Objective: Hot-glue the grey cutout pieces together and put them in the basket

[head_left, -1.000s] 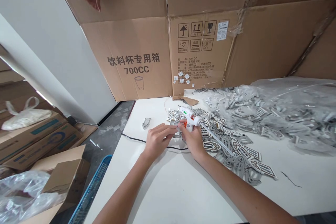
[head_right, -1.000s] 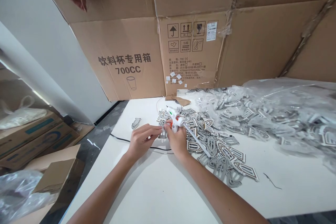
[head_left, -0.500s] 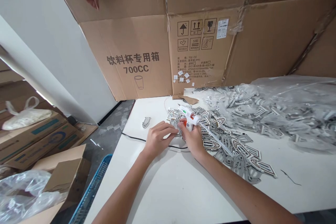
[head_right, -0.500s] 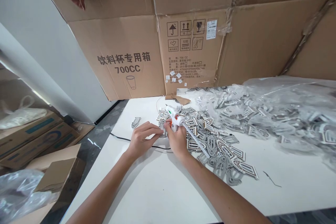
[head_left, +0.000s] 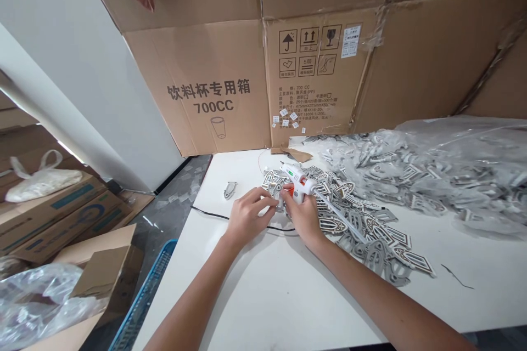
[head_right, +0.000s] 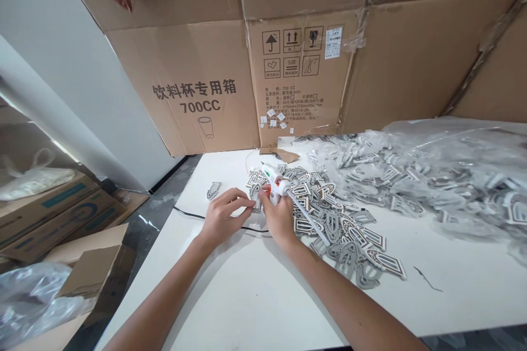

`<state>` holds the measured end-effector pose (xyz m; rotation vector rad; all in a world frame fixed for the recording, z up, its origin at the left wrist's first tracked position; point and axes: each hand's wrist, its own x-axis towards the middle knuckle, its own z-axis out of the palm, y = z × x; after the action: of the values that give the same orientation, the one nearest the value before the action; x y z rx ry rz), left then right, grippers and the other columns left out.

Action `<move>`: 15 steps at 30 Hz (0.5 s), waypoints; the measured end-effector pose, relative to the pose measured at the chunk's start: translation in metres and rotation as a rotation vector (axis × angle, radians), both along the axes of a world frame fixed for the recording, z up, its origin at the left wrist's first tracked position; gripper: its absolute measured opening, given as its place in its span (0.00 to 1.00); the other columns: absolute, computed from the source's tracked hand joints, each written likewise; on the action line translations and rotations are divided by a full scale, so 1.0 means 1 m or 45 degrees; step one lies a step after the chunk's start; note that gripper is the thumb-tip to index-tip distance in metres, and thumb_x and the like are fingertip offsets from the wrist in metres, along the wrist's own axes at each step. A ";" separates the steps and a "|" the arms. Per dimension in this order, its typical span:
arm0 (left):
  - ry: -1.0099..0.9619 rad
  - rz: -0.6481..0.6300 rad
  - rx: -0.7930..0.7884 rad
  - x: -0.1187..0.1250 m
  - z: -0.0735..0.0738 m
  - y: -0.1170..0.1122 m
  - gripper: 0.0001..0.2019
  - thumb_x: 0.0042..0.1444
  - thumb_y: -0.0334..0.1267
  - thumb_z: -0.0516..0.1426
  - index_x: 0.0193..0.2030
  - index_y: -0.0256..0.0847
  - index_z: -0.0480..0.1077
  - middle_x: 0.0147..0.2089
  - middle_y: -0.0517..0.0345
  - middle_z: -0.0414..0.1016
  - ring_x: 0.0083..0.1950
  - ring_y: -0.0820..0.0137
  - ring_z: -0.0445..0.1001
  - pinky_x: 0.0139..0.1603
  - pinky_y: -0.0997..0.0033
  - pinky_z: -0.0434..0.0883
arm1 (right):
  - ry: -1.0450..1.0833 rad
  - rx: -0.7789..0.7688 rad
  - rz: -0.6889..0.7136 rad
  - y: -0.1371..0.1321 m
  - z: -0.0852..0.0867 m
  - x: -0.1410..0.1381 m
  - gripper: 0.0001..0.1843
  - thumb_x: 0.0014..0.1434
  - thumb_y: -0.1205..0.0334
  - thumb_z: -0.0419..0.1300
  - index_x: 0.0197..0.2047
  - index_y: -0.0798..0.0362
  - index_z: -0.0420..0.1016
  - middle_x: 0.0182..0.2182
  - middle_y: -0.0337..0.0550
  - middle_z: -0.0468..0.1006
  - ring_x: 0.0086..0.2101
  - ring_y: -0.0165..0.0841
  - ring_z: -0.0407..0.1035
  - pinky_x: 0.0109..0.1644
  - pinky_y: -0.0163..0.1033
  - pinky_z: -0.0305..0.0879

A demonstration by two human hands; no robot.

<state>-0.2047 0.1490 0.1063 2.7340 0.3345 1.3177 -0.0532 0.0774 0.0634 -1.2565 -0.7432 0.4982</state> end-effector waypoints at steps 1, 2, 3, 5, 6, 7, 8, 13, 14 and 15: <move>0.009 0.017 0.014 0.000 0.000 -0.001 0.07 0.65 0.30 0.61 0.41 0.45 0.80 0.39 0.56 0.80 0.37 0.71 0.79 0.34 0.72 0.71 | 0.030 -0.018 0.000 -0.001 0.001 0.000 0.23 0.58 0.41 0.68 0.47 0.51 0.78 0.21 0.31 0.69 0.21 0.31 0.61 0.26 0.37 0.61; 0.018 0.030 0.026 0.000 0.001 -0.002 0.07 0.64 0.30 0.61 0.41 0.46 0.80 0.39 0.57 0.80 0.36 0.71 0.78 0.34 0.72 0.70 | 0.053 -0.029 0.000 -0.001 0.002 -0.001 0.24 0.58 0.41 0.69 0.46 0.51 0.78 0.22 0.31 0.69 0.21 0.31 0.61 0.25 0.37 0.60; 0.026 0.043 0.035 0.000 0.001 -0.003 0.07 0.64 0.30 0.61 0.41 0.46 0.80 0.40 0.57 0.80 0.35 0.72 0.77 0.33 0.72 0.70 | 0.077 -0.033 0.000 -0.001 0.003 -0.001 0.24 0.57 0.40 0.70 0.46 0.51 0.78 0.22 0.31 0.69 0.21 0.30 0.60 0.25 0.37 0.60; 0.043 0.069 0.040 -0.001 0.003 -0.005 0.08 0.63 0.30 0.61 0.42 0.46 0.81 0.41 0.56 0.80 0.34 0.72 0.75 0.33 0.71 0.70 | 0.138 -0.015 0.015 -0.002 0.006 -0.003 0.25 0.55 0.40 0.71 0.46 0.51 0.77 0.22 0.31 0.70 0.21 0.30 0.60 0.25 0.36 0.59; 0.052 0.080 0.035 -0.001 0.003 -0.006 0.08 0.63 0.30 0.60 0.42 0.46 0.81 0.42 0.56 0.80 0.34 0.71 0.75 0.34 0.70 0.70 | 0.175 0.001 0.028 -0.003 0.008 -0.003 0.25 0.55 0.40 0.71 0.45 0.51 0.76 0.22 0.31 0.70 0.21 0.29 0.60 0.24 0.36 0.58; 0.061 0.090 0.022 -0.001 0.004 -0.007 0.09 0.62 0.30 0.60 0.42 0.47 0.81 0.43 0.55 0.80 0.34 0.71 0.75 0.34 0.70 0.70 | 0.214 0.017 0.041 -0.003 0.010 -0.004 0.25 0.54 0.40 0.72 0.45 0.50 0.76 0.22 0.30 0.70 0.20 0.29 0.59 0.24 0.36 0.57; 0.068 0.096 -0.005 -0.001 0.004 -0.007 0.08 0.63 0.31 0.60 0.43 0.47 0.81 0.44 0.55 0.80 0.35 0.70 0.75 0.35 0.69 0.71 | 0.255 0.030 0.055 -0.003 0.012 -0.005 0.26 0.54 0.40 0.72 0.45 0.51 0.75 0.22 0.30 0.69 0.20 0.28 0.58 0.23 0.35 0.56; 0.032 0.056 -0.528 0.004 0.002 -0.009 0.06 0.64 0.42 0.63 0.43 0.45 0.74 0.45 0.55 0.78 0.37 0.70 0.76 0.38 0.69 0.75 | 0.442 0.069 0.120 -0.004 0.020 -0.009 0.27 0.52 0.43 0.75 0.45 0.52 0.75 0.19 0.26 0.63 0.18 0.24 0.52 0.20 0.33 0.48; 0.015 0.022 -0.711 0.005 0.001 -0.009 0.08 0.64 0.44 0.64 0.44 0.45 0.72 0.43 0.57 0.77 0.36 0.70 0.77 0.38 0.69 0.76 | 0.452 0.076 0.127 -0.004 0.021 -0.010 0.27 0.52 0.43 0.75 0.45 0.52 0.75 0.20 0.25 0.63 0.18 0.23 0.51 0.20 0.33 0.47; -0.001 -0.019 -0.902 0.007 0.000 -0.009 0.11 0.63 0.46 0.65 0.46 0.45 0.70 0.39 0.59 0.76 0.35 0.70 0.77 0.38 0.69 0.76 | 0.449 0.083 0.129 -0.005 0.021 -0.011 0.26 0.52 0.44 0.75 0.45 0.52 0.75 0.20 0.26 0.63 0.18 0.23 0.50 0.20 0.33 0.47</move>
<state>-0.1979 0.1402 0.1067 2.1304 0.6350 0.9471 -0.0639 0.0729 0.0848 -1.0374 -0.5209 0.7505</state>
